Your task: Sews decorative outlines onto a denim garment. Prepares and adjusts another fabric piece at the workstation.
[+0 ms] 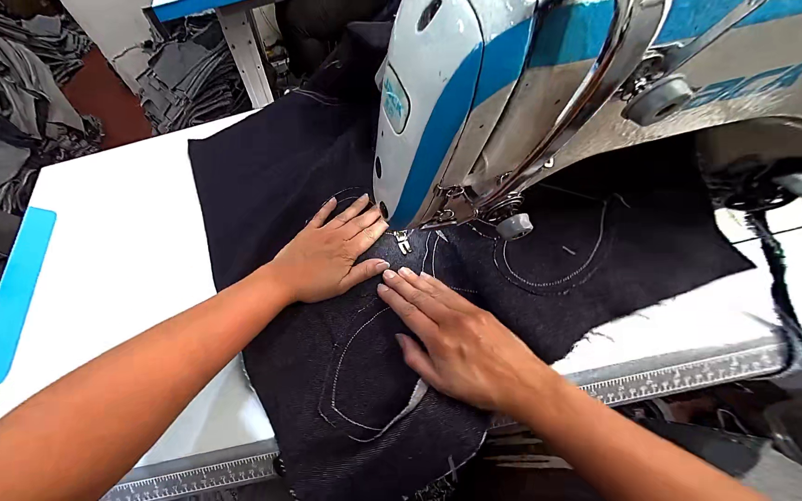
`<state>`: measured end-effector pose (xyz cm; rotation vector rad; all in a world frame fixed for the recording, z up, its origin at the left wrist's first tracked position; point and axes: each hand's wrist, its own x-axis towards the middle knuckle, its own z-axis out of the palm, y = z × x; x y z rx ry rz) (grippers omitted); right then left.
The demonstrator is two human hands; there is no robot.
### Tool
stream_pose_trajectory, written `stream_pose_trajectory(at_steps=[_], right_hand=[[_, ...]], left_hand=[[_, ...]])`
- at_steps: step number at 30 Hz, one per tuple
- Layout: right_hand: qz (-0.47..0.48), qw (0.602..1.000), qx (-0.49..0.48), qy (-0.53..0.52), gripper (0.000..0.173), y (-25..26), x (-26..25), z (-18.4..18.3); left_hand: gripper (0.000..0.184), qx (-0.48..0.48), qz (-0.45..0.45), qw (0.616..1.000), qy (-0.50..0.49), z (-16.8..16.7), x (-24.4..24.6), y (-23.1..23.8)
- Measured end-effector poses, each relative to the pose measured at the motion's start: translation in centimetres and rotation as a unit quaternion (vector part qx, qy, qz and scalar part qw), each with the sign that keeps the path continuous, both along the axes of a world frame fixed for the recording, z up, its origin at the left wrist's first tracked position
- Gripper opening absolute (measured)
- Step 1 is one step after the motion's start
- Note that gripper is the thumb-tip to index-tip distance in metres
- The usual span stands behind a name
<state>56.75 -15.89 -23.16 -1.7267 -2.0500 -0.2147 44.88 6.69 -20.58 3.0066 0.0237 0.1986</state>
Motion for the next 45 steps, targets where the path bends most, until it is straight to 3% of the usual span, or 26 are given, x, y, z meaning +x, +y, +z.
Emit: stream_pose_trajectory(at_steps=[3,6,10,14,16,19,21,27,31,34,45], right_hand=[[0.104,0.994,-0.01,0.006,0.048,0.7,4.0,0.4],[0.207,0.978,0.005,0.005,0.044,2.2,8.7,0.5],[0.253,0.967,0.01,0.015,0.04,3.3,12.4,1.3],[0.074,0.997,0.004,0.017,0.032,0.4,8.9,4.9],[-0.027,0.998,-0.016,0.059,0.03,-0.7,3.9,5.9],[-0.108,0.987,-0.049,0.105,0.05,0.1,-3.6,3.5],[-0.138,0.989,-0.02,0.056,0.061,0.7,-6.0,0.5],[-0.072,0.997,0.021,0.022,0.05,-0.4,-2.9,-0.6],[-0.001,0.997,0.029,0.069,0.037,-0.8,1.2,0.1],[0.001,0.996,0.037,0.081,0.035,-1.8,1.9,0.5],[-0.045,0.994,0.045,0.087,0.035,-3.6,0.9,-0.4]], left_hand=[[0.068,-0.018,0.14,0.99,0.008,0.1,-0.8,-2.8],[0.074,-0.027,0.29,0.956,0.027,0.2,-1.2,-7.0],[0.068,-0.047,0.327,0.942,0.059,0.3,-1.4,-9.5],[0.056,-0.044,0.237,0.962,0.13,3.1,-2.3,-7.6],[0.05,0.032,0.089,0.994,0.061,3.1,-2.6,-4.7],[0.056,0.065,-0.161,0.985,0.004,1.6,-1.9,0.7],[0.061,0.018,-0.184,0.983,0.014,0.5,-2.0,2.0],[0.059,-0.016,-0.069,0.997,-0.005,-0.3,-3.6,-0.8],[0.069,-0.013,0.116,0.993,0.0,-0.3,-4.5,-6.8],[0.075,-0.017,0.216,0.976,0.007,-0.3,-4.8,-10.4],[0.072,-0.013,0.288,0.957,0.023,0.0,-3.6,-12.5]])
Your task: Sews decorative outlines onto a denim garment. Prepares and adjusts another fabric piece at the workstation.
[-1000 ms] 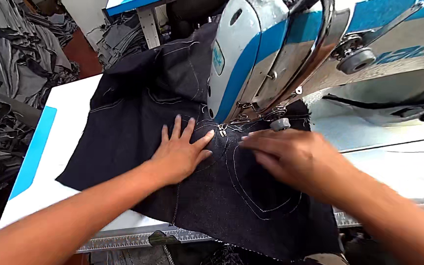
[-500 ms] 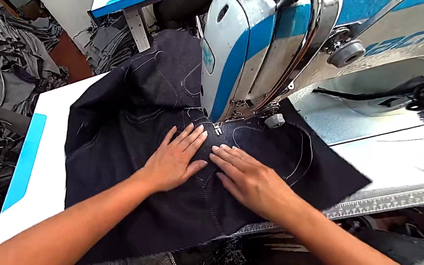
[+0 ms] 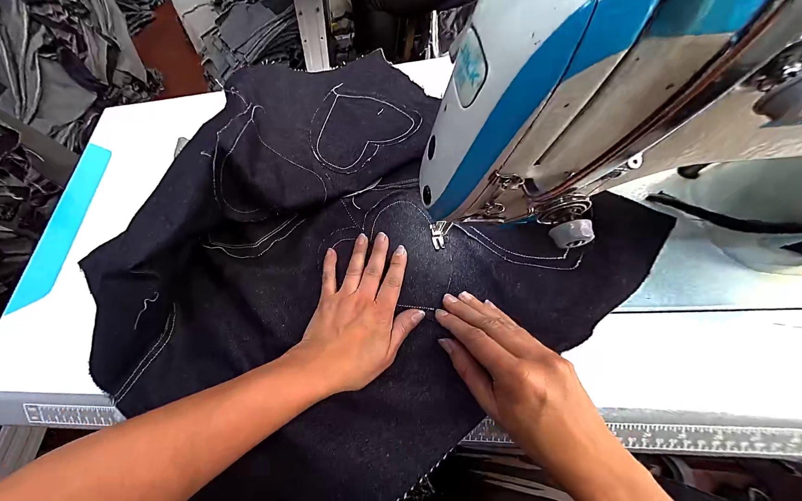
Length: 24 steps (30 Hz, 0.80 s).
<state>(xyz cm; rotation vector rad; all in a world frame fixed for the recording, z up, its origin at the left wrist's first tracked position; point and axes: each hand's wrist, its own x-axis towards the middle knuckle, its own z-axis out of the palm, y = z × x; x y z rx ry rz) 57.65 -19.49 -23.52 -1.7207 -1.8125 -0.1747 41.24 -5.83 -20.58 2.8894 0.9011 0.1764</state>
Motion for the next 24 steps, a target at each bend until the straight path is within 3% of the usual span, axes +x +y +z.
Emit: stream_pose_trajectory(at_steps=[9,24], right_hand=[[0.052,0.999,-0.005,0.005,0.032,3.9,5.0,1.0],[0.041,0.999,0.005,0.028,0.034,5.6,6.6,0.6]], left_hand=[[0.076,-0.039,0.052,0.998,0.022,0.5,2.3,0.3],[0.087,-0.035,0.098,0.994,0.046,0.5,4.2,0.9]])
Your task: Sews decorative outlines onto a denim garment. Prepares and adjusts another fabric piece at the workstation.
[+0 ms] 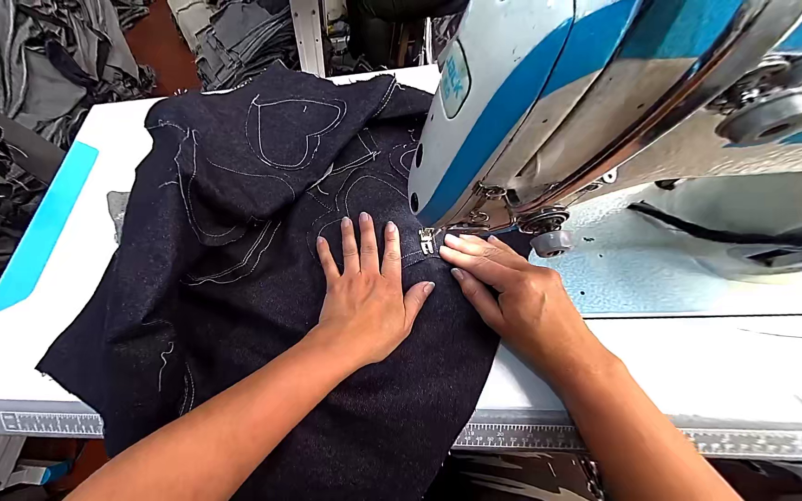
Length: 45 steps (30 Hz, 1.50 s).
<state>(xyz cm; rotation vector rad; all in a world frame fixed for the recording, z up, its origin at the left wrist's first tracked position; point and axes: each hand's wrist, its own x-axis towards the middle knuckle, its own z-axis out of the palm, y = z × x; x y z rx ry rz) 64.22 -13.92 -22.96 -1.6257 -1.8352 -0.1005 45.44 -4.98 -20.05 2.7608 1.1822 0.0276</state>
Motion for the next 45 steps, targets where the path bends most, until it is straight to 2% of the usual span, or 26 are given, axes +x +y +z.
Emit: stream_pose_trajectory(at_steps=[16,23,27,30,33,36,40,45], right_hand=[[-0.028,1.0,0.007,0.007,0.034,0.0,0.0,-0.2],[-0.045,0.998,0.045,0.011,0.036,-0.2,0.1,-0.3],[-0.087,0.993,0.078,0.009,0.033,-2.3,0.4,-0.1],[-0.097,0.993,0.074,0.008,0.03,-5.2,0.2,0.1],[-0.077,0.996,0.048,0.0,0.026,-7.8,0.5,-0.1],[-0.075,0.997,0.022,-0.003,0.026,-9.3,0.7,0.3],[-0.091,0.995,0.022,-0.022,0.025,-10.4,0.4,1.3],[-0.081,0.996,0.027,-0.035,0.024,-11.1,-1.5,2.4]], left_hand=[[0.086,0.012,0.015,1.0,-0.021,-0.2,0.3,0.3],[0.082,0.019,0.019,0.998,-0.051,-0.1,-0.2,-0.8],[0.076,-0.063,0.031,0.995,-0.064,1.0,-2.3,-2.2],[0.07,-0.047,0.069,0.99,-0.11,1.2,-4.3,-2.3],[0.074,-0.048,0.119,0.984,-0.124,1.4,-5.2,-1.7],[0.079,-0.068,0.145,0.981,-0.109,1.5,-4.6,-1.4],[0.082,-0.084,0.135,0.986,-0.049,1.5,-3.8,-1.7],[0.084,-0.077,0.126,0.988,-0.05,0.9,-3.7,-1.7]])
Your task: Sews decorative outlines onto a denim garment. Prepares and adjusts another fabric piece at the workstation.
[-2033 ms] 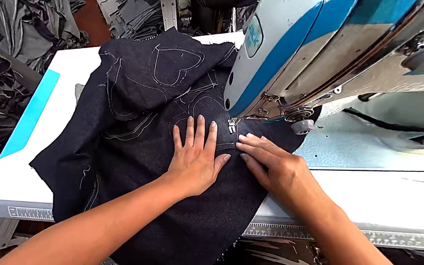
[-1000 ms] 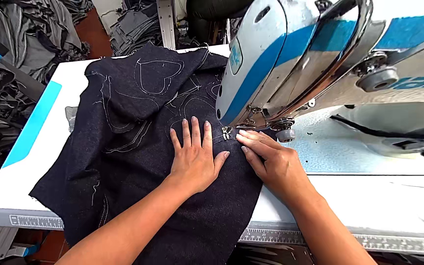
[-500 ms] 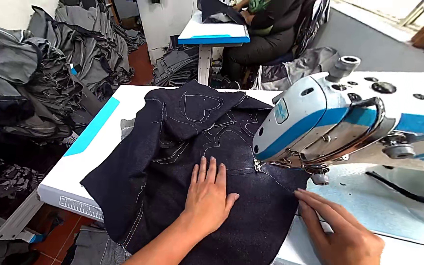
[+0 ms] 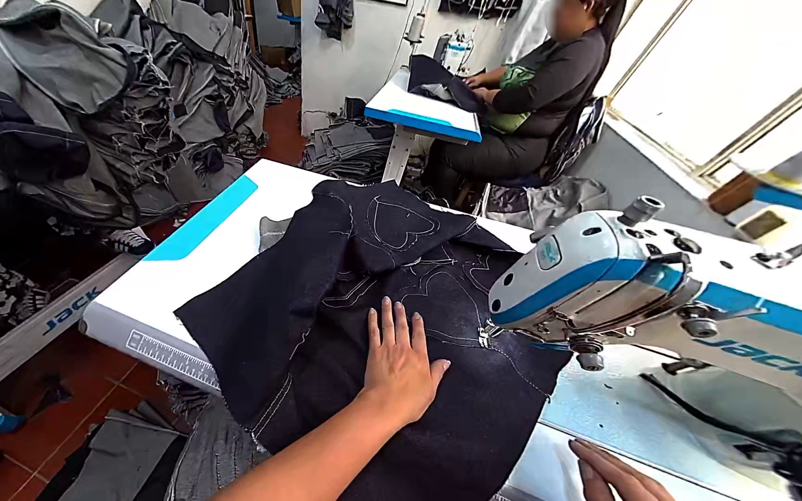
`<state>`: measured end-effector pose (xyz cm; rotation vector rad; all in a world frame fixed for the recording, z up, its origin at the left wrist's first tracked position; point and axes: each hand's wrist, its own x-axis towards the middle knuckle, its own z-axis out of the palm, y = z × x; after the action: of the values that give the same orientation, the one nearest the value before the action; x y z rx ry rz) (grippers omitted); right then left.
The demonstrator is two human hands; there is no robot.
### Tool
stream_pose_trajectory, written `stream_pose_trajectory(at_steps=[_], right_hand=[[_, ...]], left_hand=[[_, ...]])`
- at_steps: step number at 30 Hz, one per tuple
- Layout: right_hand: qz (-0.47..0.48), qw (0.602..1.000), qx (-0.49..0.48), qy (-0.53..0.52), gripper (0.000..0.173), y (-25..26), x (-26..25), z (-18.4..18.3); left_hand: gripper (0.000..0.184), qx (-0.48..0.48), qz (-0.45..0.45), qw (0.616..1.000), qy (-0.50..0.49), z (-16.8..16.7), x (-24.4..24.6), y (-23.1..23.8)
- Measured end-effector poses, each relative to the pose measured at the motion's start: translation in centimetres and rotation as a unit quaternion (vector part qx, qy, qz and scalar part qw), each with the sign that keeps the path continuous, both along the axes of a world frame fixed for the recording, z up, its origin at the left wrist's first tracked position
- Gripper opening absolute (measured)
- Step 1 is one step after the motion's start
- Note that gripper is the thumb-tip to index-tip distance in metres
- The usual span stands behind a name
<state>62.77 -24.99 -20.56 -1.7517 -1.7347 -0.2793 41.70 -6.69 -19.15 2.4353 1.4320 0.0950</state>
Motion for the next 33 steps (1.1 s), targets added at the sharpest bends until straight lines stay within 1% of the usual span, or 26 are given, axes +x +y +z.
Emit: stream_pose_trajectory(at_steps=[6,8,10,12,14,17,19,21,23,24,25,26,27,28,29,30,31,32,33], right_hand=[[0.047,0.999,-0.027,-0.005,0.024,0.6,-2.4,0.8],[0.067,0.997,-0.032,-0.014,0.024,1.2,-2.9,1.5],[0.085,0.995,-0.039,-0.016,0.024,1.8,-3.6,2.3],[0.1,0.994,-0.045,-0.012,0.024,2.5,-4.5,2.8],[0.115,0.992,-0.053,-0.009,0.024,3.0,-5.3,3.0],[0.149,0.986,-0.069,0.008,0.024,4.3,-6.1,3.0],[0.179,0.98,-0.082,0.028,0.024,5.7,-6.5,3.4],[0.201,0.974,-0.101,0.031,0.025,8.1,-7.0,4.6],[0.195,0.976,-0.098,0.021,0.029,11.8,-7.8,5.6],[0.186,0.978,-0.093,0.023,0.034,14.4,-8.2,5.7],[0.175,0.979,-0.098,0.038,0.039,17.4,-8.7,5.7],[0.162,0.975,-0.136,0.075,0.04,20.2,-9.4,6.0],[0.147,0.963,-0.184,0.129,0.044,23.0,-10.2,6.2],[0.125,0.949,-0.226,0.179,0.052,25.6,-11.1,6.2],[0.099,0.936,-0.265,0.21,0.062,27.9,-12.0,6.1],[0.071,0.928,-0.29,0.223,0.071,29.8,-12.9,5.9],[0.053,0.924,-0.302,0.228,0.076,31.1,-13.7,5.6],[0.044,0.921,-0.31,0.231,0.075,32.1,-14.3,5.4],[0.042,0.923,-0.305,0.229,0.066,32.6,-14.7,5.3]], left_hand=[[0.087,-0.031,-0.012,0.999,-0.034,0.0,-0.8,1.3],[0.09,-0.017,-0.012,0.998,-0.066,-0.4,-1.8,2.7],[0.09,0.024,-0.002,0.994,-0.108,-1.3,-3.6,5.1],[0.085,0.065,0.01,0.992,-0.112,-1.7,-6.9,8.6],[0.08,0.092,0.01,0.991,-0.094,-1.8,-11.7,12.0],[0.076,0.104,-0.042,0.992,-0.061,-1.6,-20.5,15.0],[0.074,0.103,-0.08,0.99,-0.052,-1.5,-25.6,14.9],[0.073,0.087,-0.099,0.99,-0.055,-1.4,-29.8,13.5],[0.074,0.073,-0.113,0.988,-0.073,-1.4,-32.8,11.9],[0.071,0.074,-0.118,0.986,-0.095,-1.3,-33.9,11.1],[0.062,0.098,-0.12,0.979,-0.129,-1.0,-34.8,10.1],[0.046,0.154,-0.113,0.966,-0.171,-0.4,-35.4,9.0],[0.033,0.223,-0.089,0.947,-0.212,0.7,-36.0,7.8],[0.027,0.286,-0.04,0.927,-0.24,1.9,-36.8,6.7],[0.026,0.333,0.036,0.907,-0.254,3.1,-37.9,5.9],[0.028,0.348,0.133,0.891,-0.259,4.0,-39.4,5.4],[0.033,0.315,0.239,0.882,-0.258,4.3,-41.2,5.3],[0.04,0.242,0.334,0.874,-0.258,4.1,-43.1,5.6],[0.049,0.148,0.4,0.863,-0.269,3.6,-44.9,6.1]])
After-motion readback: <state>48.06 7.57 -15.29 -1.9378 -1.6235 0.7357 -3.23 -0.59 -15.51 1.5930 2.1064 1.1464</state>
